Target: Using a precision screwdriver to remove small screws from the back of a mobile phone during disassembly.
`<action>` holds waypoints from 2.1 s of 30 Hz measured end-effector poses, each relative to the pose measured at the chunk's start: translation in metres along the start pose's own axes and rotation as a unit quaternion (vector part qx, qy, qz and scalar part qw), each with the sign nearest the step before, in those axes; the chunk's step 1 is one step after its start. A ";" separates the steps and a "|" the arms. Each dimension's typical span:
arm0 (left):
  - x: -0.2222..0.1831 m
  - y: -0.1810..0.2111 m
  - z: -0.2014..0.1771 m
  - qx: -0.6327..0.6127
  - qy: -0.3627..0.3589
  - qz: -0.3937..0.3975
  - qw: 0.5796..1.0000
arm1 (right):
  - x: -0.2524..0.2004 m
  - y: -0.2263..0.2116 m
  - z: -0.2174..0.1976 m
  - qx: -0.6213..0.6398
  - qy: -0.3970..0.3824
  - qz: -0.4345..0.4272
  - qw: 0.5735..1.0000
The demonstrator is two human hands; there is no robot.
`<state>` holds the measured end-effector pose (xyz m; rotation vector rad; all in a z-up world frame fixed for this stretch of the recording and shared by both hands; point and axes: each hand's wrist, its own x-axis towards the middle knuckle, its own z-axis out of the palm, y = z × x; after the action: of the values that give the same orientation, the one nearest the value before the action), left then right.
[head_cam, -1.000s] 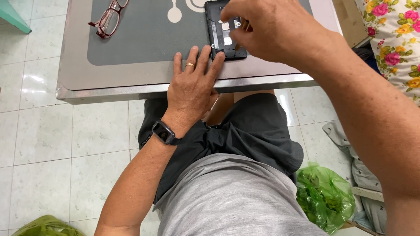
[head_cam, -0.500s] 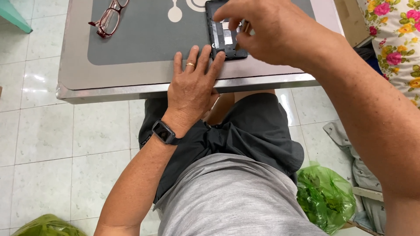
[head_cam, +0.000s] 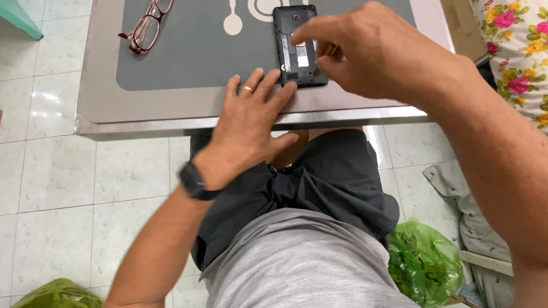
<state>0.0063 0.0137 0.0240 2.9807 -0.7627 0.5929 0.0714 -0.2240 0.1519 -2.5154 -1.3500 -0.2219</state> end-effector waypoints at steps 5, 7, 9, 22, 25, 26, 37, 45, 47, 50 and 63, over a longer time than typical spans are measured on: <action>0.047 -0.047 -0.064 -0.250 -0.184 -0.022 0.950 | -0.003 0.014 0.013 -0.104 0.065 -0.017 0.992; 0.064 -0.065 -0.062 -0.266 -0.188 -0.025 0.945 | -0.004 0.011 0.014 -0.091 0.056 -0.004 0.994; 0.084 -0.081 -0.056 -0.285 -0.190 -0.029 0.939 | -0.002 0.009 0.008 -0.080 0.044 0.010 0.996; 0.138 -0.104 0.037 -0.195 0.031 -0.004 0.980 | 0.001 0.023 0.005 -0.021 0.018 -0.004 1.000; 0.135 -0.102 0.038 -0.135 0.072 -0.008 0.988 | 0.010 0.025 0.000 0.030 0.028 -0.069 0.997; 0.135 -0.103 0.039 -0.114 0.092 -0.015 0.989 | 0.014 0.025 -0.001 0.053 0.027 -0.105 0.993; 0.136 -0.120 0.032 -0.191 0.058 0.037 0.979 | 0.038 0.053 0.001 0.074 -0.076 -0.208 0.972; 0.143 -0.122 0.030 -0.227 0.019 0.035 0.973 | 0.009 0.074 0.020 0.164 -0.146 -0.140 0.966; 0.142 -0.122 0.030 -0.227 0.019 0.029 0.973 | 0.018 0.071 0.020 0.213 -0.091 -0.116 0.966; 0.143 -0.123 0.029 -0.230 0.015 0.031 0.973 | 0.022 0.072 0.022 0.142 -0.006 -0.182 0.973; 0.142 -0.131 0.026 -0.231 -0.016 0.057 0.971 | 0.018 0.077 0.013 0.152 -0.031 -0.185 0.970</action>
<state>0.1910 0.0610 0.0624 2.5365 -0.9304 0.3142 0.1453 -0.2458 0.1309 -2.0248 -1.7261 -0.0045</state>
